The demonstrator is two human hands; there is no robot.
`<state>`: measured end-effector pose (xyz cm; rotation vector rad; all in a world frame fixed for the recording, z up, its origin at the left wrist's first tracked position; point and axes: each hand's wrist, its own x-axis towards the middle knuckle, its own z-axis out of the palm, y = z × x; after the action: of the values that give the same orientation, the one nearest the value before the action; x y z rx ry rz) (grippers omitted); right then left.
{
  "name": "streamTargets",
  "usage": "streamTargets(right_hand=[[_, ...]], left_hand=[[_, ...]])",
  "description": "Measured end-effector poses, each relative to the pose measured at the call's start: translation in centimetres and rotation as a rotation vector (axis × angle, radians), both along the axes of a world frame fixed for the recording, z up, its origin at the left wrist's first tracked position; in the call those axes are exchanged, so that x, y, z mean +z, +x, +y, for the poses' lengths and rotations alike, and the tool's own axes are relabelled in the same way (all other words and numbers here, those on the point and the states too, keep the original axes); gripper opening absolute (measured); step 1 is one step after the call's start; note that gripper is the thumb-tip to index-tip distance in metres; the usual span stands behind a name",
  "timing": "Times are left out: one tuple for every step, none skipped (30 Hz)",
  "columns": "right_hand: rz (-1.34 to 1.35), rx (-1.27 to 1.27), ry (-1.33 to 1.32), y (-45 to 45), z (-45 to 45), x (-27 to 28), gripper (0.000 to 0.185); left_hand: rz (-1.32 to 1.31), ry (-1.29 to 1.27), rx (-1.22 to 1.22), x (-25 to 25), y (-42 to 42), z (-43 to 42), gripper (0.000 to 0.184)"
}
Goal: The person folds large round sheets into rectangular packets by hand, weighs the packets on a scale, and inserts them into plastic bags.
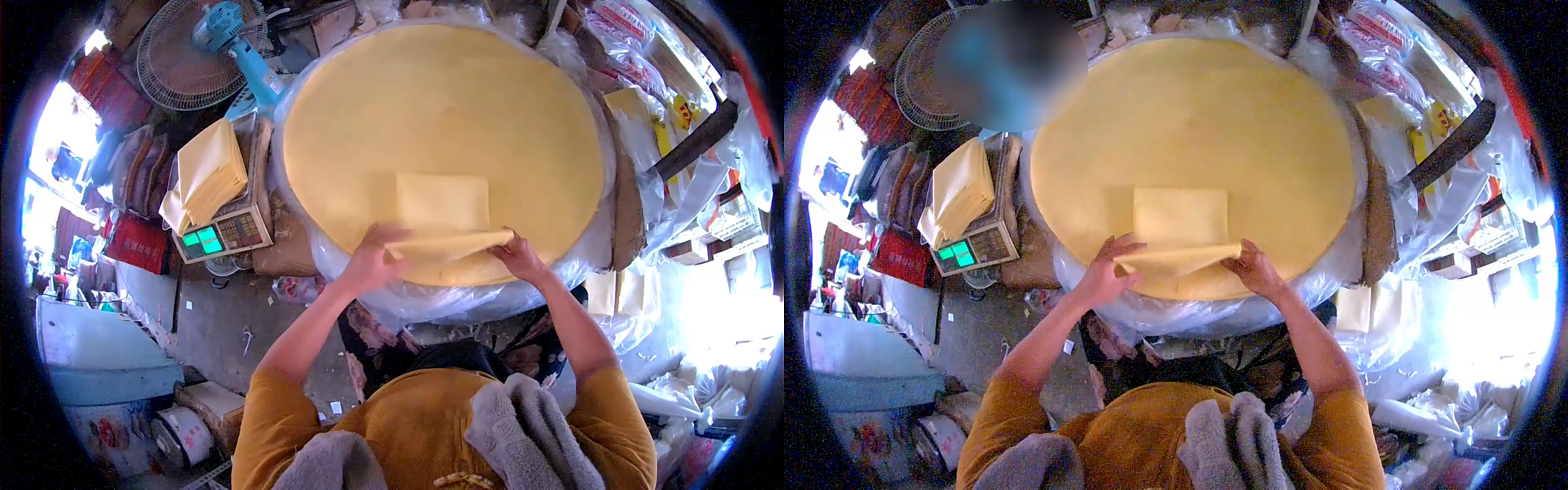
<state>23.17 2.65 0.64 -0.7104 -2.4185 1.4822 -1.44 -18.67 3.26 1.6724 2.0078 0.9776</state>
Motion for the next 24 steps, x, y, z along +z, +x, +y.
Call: streamTargets(right_hand=[[-0.012,-0.157,-0.235,-0.5,-0.3,0.1,0.025],[-0.194,-0.088,0.192,-0.8,0.2,0.9,0.027],[-0.154,-0.143,0.196,-1.1,0.7,-0.5,0.029],[-0.114,-0.200,0.199,-1.7,1.1,-2.3,0.031],[-0.100,-0.244,0.206,-1.7,1.6,-3.7,0.032],[-0.085,-0.288,0.212,-2.1,1.5,-3.4,0.033],[-0.098,-0.317,0.222,-2.2,1.3,-3.0,0.031],[-0.093,-0.344,0.209,-2.5,1.0,-2.5,0.030],[-0.088,-0.370,0.196,-2.8,0.6,-1.8,0.029],[-0.067,-0.393,0.161,-3.1,0.3,-1.3,0.028],[-0.046,-0.416,0.127,-3.2,0.2,-1.1,0.027],[-0.026,-0.427,0.152,-3.3,0.4,-1.5,0.027],[-0.008,-0.436,0.175,-3.4,0.5,-2.2,0.026],[0.010,-0.443,0.196,-3.4,0.4,-2.6,0.026],[0.011,-0.453,0.203,-3.6,0.3,-2.6,0.025],[0.013,-0.465,0.213,-3.7,0.1,-2.3,0.024],[0.015,-0.478,0.224,-3.8,0.1,-2.1,0.024],[-0.029,-0.489,0.245,-3.9,0.1,-1.9,0.023],[-0.073,-0.500,0.267,-4.0,0.2,-1.8,0.023],[-0.115,-0.510,0.289,-4.2,0.2,-1.6,0.023],[-0.157,-0.512,0.271,-4.3,0.2,-1.2,0.022],[-0.200,-0.512,0.255,-4.4,0.2,-0.8,0.022],[-0.243,-0.515,0.238,-4.5,0.3,-0.5,0.023],[-0.223,-0.500,0.241,-4.4,0.2,-0.2,0.024]], left_hand=[[-0.238,-0.027,0.044,-0.7,-0.4,0.4,0.059],[-0.476,-0.053,0.089,-1.3,-0.6,0.8,0.066],[-0.716,-0.078,0.134,-1.5,-0.8,1.1,0.073],[-0.710,-0.008,0.108,-1.3,-0.6,1.3,0.075],[-0.703,0.061,0.081,-0.9,-0.3,1.3,0.078],[-0.695,0.129,0.054,-0.6,0.1,1.3,0.081],[-0.752,0.164,0.056,-0.3,0.4,1.3,0.084],[-0.808,0.199,0.059,-0.1,0.7,1.4,0.088],[-0.863,0.235,0.061,-0.1,0.9,1.5,0.091],[-0.773,0.257,0.086,-0.7,0.9,1.5,0.088],[-0.683,0.281,0.110,-1.7,0.9,1.6,0.085],[-0.592,0.303,0.135,-2.1,0.9,1.7,0.083],[-0.598,0.212,0.199,-2.3,0.9,1.9,0.079],[-0.604,0.120,0.265,-2.4,1.0,2.0,0.075],[-0.607,0.029,0.329,-1.9,1.1,2.3,0.072],[-0.607,-0.004,0.362,-1.3,1.3,2.6,0.068],[-0.607,-0.037,0.393,-0.4,1.6,2.9,0.064],[-0.607,-0.071,0.422,0.2,1.9,3.2,0.061],[-0.517,-0.066,0.443,-0.6,1.9,3.8,0.060],[-0.426,-0.061,0.464,-1.9,1.8,4.5,0.060],[-0.335,-0.055,0.484,-1.7,1.8,5.1,0.059],[-0.321,-0.079,0.502,-1.4,1.8,5.4,0.059],[-0.307,-0.102,0.519,-0.8,1.9,5.6,0.059],[-0.292,-0.127,0.532,-0.2,2.0,5.8,0.059]])
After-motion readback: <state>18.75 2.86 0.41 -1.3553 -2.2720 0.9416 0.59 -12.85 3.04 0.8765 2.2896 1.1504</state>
